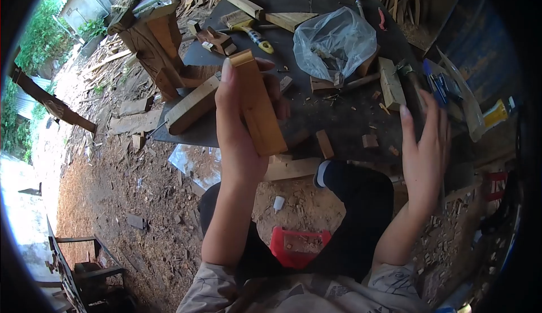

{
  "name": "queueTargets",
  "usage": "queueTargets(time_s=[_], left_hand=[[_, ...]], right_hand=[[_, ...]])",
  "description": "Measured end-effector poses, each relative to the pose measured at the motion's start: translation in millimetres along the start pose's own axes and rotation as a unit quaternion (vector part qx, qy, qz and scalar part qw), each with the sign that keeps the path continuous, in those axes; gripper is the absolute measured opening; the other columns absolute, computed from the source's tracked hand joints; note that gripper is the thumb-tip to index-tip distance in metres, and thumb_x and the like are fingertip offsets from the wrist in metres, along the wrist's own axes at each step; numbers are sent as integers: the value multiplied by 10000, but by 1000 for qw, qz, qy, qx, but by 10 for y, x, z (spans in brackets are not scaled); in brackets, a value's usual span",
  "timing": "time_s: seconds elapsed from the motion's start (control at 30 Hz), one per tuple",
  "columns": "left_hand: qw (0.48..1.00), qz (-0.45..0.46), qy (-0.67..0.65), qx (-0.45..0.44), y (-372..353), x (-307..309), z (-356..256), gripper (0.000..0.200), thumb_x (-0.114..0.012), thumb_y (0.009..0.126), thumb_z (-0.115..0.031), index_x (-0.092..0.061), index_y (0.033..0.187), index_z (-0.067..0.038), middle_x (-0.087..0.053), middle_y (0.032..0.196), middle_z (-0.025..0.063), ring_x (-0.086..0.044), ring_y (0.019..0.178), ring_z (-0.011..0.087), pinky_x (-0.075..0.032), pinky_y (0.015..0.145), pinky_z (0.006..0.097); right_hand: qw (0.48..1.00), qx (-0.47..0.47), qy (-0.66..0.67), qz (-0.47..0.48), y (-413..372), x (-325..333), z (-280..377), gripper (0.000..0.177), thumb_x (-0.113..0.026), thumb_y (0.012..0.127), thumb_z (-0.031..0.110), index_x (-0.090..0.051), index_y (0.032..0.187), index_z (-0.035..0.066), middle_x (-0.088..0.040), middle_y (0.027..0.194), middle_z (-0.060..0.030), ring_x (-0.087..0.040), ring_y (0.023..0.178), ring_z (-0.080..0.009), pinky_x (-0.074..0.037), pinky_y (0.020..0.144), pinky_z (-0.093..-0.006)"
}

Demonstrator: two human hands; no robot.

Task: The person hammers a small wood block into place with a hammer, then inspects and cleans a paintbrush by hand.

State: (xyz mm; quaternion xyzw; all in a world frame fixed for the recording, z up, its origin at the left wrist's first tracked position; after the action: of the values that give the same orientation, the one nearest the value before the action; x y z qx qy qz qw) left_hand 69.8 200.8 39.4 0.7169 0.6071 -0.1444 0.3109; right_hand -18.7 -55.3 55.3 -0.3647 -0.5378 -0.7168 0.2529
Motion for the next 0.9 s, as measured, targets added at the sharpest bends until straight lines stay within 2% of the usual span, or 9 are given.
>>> queueTargets(time_s=[0.03,0.13,0.27,0.37,0.47,0.57,0.67,0.77,0.9], left_hand=[[1000,0,1,-3,-1,-9,22,592,-464,1056,-601,-609,1182,-40,-598,890,62,-581,734,141,-468,669,277],[999,-1,54,-1,1,-53,54,589,-445,1062,-598,-626,1180,-50,-609,877,56,-585,727,129,-466,651,259],[998,-25,59,5,-13,-159,131,600,-425,1063,-610,-642,1181,-63,-626,872,52,-595,723,115,-468,635,240],[997,-13,70,-1,-13,-163,120,607,-413,1063,-615,-646,1181,-67,-632,871,51,-600,724,112,-471,634,238],[997,-9,80,13,-14,-153,153,610,-407,1063,-616,-647,1181,-68,-630,870,49,-597,721,112,-470,632,239],[997,-11,79,21,-19,-174,169,610,-406,1062,-614,-647,1180,-66,-628,868,47,-594,718,113,-466,629,241],[997,-9,78,25,-31,-155,170,609,-404,1061,-611,-647,1180,-65,-626,865,46,-590,714,114,-461,625,243],[996,-3,81,27,-34,-140,155,607,-402,1061,-607,-647,1181,-64,-625,865,47,-587,712,115,-459,625,244],[996,-6,84,33,-33,-145,139,605,-404,1059,-604,-647,1180,-64,-624,864,47,-585,708,116,-458,623,244]], right_hand=[[998,-1,-59,-21,-51,-54,-140,495,-589,1046,435,-573,1424,115,-620,1267,-185,-603,1230,-362,-463,1070,-487],[992,-87,-90,10,-134,-61,-437,491,-569,1055,424,-564,1442,122,-619,1279,-180,-599,1244,-365,-449,1100,-499],[989,-109,-75,70,-96,-55,-522,472,-546,1066,437,-575,1397,103,-618,1283,-167,-596,1212,-384,-476,1025,-509],[991,-103,-72,54,-102,-89,-565,421,-545,1074,392,-596,1355,84,-621,1250,-162,-603,1182,-377,-491,996,-498],[991,-83,-103,25,-135,-136,-537,384,-549,1075,354,-606,1315,60,-615,1182,-164,-614,1166,-350,-496,992,-493],[992,-67,-103,-19,-186,-165,-534,402,-563,1069,351,-599,1351,67,-604,1200,-163,-616,1158,-357,-500,987,-497],[994,-82,-54,-57,-248,-173,-512,424,-567,1074,350,-582,1399,76,-592,1220,-170,-604,1179,-379,-494,989,-507],[979,-146,78,-116,-301,-165,-450,423,-570,1092,328,-576,1407,45,-598,1244,-194,-605,1183,-384,-497,975,-494],[961,-91,97,-241,-419,-226,-510,447,-620,1078,239,-513,1422,-25,-590,1291,-230,-628,1197,-362,-499,994,-464]])
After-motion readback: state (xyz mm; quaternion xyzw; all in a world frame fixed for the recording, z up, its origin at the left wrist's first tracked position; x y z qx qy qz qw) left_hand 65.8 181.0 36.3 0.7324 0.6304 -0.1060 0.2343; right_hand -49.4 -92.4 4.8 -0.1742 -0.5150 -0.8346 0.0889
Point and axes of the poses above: each hand's wrist, its own y-axis towards the middle knuckle, its own x-axis out of the back of the hand, z = x × y, the point moved 2 cm from there along y, towards the middle knuckle
